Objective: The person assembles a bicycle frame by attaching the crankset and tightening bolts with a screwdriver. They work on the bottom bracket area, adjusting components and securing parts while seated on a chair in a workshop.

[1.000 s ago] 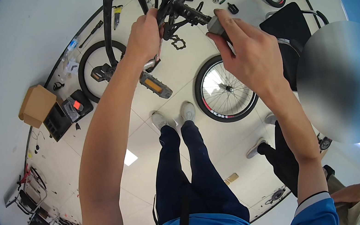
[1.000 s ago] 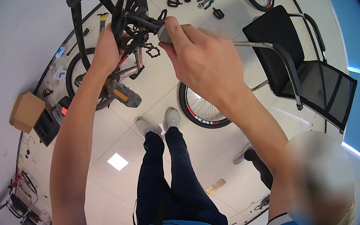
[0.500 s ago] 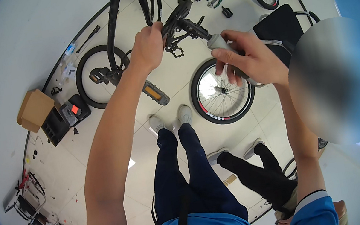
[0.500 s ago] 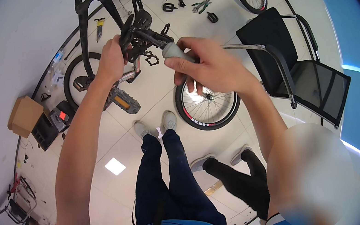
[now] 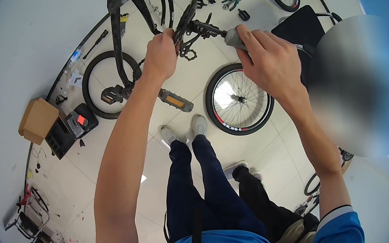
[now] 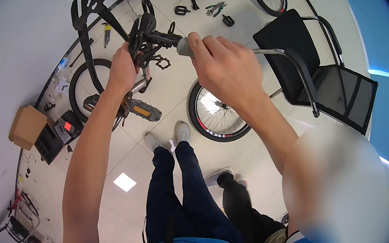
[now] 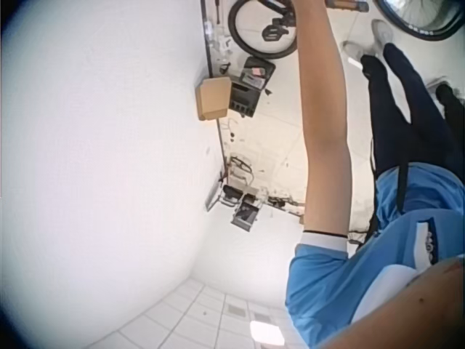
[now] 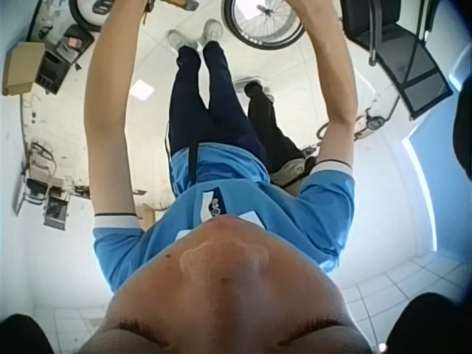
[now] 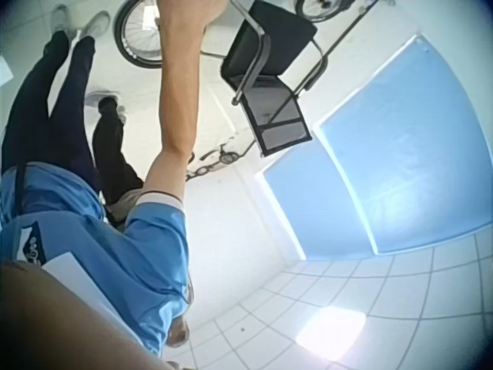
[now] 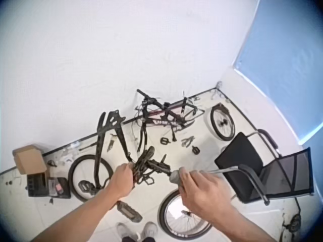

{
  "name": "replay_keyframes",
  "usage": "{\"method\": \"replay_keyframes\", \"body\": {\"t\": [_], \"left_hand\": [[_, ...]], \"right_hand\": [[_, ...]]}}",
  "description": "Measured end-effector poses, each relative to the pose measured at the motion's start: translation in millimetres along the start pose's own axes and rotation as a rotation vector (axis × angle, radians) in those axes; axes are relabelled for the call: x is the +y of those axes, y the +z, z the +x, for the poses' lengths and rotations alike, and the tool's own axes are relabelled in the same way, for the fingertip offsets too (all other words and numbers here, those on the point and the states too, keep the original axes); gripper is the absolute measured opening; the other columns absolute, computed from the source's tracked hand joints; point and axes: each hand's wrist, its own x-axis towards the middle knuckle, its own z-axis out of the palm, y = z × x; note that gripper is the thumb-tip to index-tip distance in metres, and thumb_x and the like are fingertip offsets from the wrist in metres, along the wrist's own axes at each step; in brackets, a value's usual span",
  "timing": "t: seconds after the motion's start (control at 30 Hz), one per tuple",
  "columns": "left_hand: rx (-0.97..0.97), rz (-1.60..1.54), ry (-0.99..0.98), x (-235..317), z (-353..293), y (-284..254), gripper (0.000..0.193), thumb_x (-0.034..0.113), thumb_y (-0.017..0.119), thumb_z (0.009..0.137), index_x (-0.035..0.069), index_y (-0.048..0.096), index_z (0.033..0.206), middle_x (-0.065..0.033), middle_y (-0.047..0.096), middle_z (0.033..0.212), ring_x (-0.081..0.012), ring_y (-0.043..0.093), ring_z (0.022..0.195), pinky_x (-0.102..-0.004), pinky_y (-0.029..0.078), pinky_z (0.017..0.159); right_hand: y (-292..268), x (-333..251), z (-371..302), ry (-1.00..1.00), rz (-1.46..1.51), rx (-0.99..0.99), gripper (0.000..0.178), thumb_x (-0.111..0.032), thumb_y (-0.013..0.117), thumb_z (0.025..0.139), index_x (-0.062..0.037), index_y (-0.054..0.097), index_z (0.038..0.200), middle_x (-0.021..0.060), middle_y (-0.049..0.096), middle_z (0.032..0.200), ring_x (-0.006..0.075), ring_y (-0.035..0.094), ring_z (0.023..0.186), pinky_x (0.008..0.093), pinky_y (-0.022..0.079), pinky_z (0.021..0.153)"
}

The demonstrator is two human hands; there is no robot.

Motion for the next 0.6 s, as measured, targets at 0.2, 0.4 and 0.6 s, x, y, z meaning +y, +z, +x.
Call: {"method": "replay_keyframes", "body": {"t": [0.2,0.4,0.6], "left_hand": [[-0.061,-0.247,-0.263,15,-1,-5,0.043,0.026,0.029,0.095,-0.004,0.054,0.079,-0.0237,0.058,0.070,-0.0411,0.056,0.068,-0.0450,0.044,0.069],[-0.003,-0.098,-0.136,11,-5,-6,0.030,0.018,0.035,0.094,-0.003,0.052,0.081,-0.0233,0.059,0.073,-0.0402,0.058,0.071,-0.0458,0.045,0.068],[-0.059,-0.040,-0.093,2,-3,-1,0.015,0.010,0.044,0.091,-0.001,0.054,0.087,-0.0235,0.060,0.078,-0.0390,0.060,0.071,-0.0465,0.048,0.066]], "right_hand": [[-7,-6,1,0.213,0.303,-0.090,0.022,-0.017,0.068,0.074,0.0005,0.064,0.086,0.0119,0.058,0.067,0.0313,0.059,0.060,0.0413,0.047,0.055],[-8,-2,3,0.258,0.463,-0.240,0.026,-0.015,0.069,0.080,0.0002,0.051,0.090,0.0179,0.060,0.066,0.0385,0.059,0.060,0.0459,0.045,0.055],[-9,-4,8,0.308,0.546,-0.272,0.031,-0.010,0.071,0.078,-0.0003,0.043,0.089,0.0200,0.061,0.067,0.0398,0.061,0.063,0.0457,0.045,0.055]]}}
